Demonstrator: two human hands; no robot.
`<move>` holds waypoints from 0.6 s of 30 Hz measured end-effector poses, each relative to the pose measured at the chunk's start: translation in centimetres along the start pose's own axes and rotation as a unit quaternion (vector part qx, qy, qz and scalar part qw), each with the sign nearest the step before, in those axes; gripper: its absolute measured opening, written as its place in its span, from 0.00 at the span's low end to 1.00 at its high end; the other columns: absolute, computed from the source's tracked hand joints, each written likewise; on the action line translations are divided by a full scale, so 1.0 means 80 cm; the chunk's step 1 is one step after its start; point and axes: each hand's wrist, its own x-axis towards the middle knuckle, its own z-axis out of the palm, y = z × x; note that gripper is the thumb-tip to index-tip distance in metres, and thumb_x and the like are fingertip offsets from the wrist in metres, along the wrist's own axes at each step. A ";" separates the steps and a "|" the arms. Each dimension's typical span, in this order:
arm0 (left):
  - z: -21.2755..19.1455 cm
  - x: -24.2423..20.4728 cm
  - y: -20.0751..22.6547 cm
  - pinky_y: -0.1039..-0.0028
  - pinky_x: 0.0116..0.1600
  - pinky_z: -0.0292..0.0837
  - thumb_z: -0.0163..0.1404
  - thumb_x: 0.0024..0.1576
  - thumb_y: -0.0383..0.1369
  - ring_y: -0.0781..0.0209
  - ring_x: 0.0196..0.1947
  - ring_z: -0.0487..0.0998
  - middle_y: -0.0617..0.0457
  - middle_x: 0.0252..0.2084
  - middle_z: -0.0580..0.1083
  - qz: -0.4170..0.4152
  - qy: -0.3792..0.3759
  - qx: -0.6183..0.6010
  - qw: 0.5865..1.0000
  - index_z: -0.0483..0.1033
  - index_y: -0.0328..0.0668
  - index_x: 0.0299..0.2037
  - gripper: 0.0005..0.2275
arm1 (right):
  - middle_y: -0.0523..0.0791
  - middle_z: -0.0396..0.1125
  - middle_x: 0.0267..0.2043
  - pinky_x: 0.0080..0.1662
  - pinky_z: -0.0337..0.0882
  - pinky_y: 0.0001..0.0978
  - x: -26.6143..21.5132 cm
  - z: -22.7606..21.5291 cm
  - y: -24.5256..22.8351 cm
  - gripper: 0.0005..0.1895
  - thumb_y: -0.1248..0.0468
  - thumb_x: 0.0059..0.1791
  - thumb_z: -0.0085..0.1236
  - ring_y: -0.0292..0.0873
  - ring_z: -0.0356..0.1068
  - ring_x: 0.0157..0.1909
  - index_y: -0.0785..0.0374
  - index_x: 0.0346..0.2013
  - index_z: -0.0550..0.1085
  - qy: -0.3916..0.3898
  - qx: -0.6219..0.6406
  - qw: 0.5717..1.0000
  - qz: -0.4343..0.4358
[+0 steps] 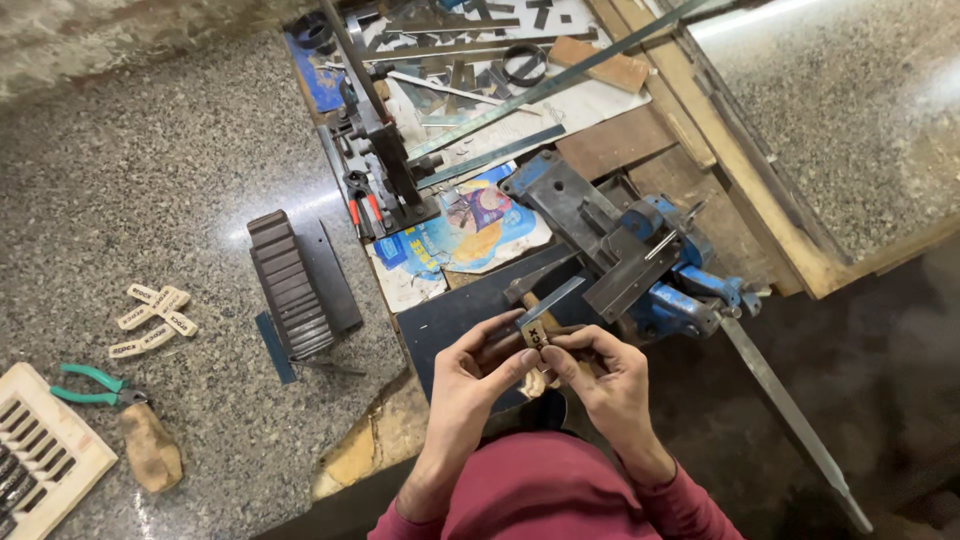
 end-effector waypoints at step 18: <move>-0.024 -0.001 -0.006 0.74 0.54 0.79 0.60 0.55 0.26 0.63 0.49 0.82 0.46 0.50 0.81 0.003 0.020 0.028 0.999 0.75 0.30 0.60 0.21 | 0.47 0.76 0.40 0.37 0.74 0.23 0.010 0.019 -0.008 0.08 0.71 0.51 0.61 0.33 0.74 0.35 0.74 0.43 0.78 -0.025 -0.014 0.999 0.025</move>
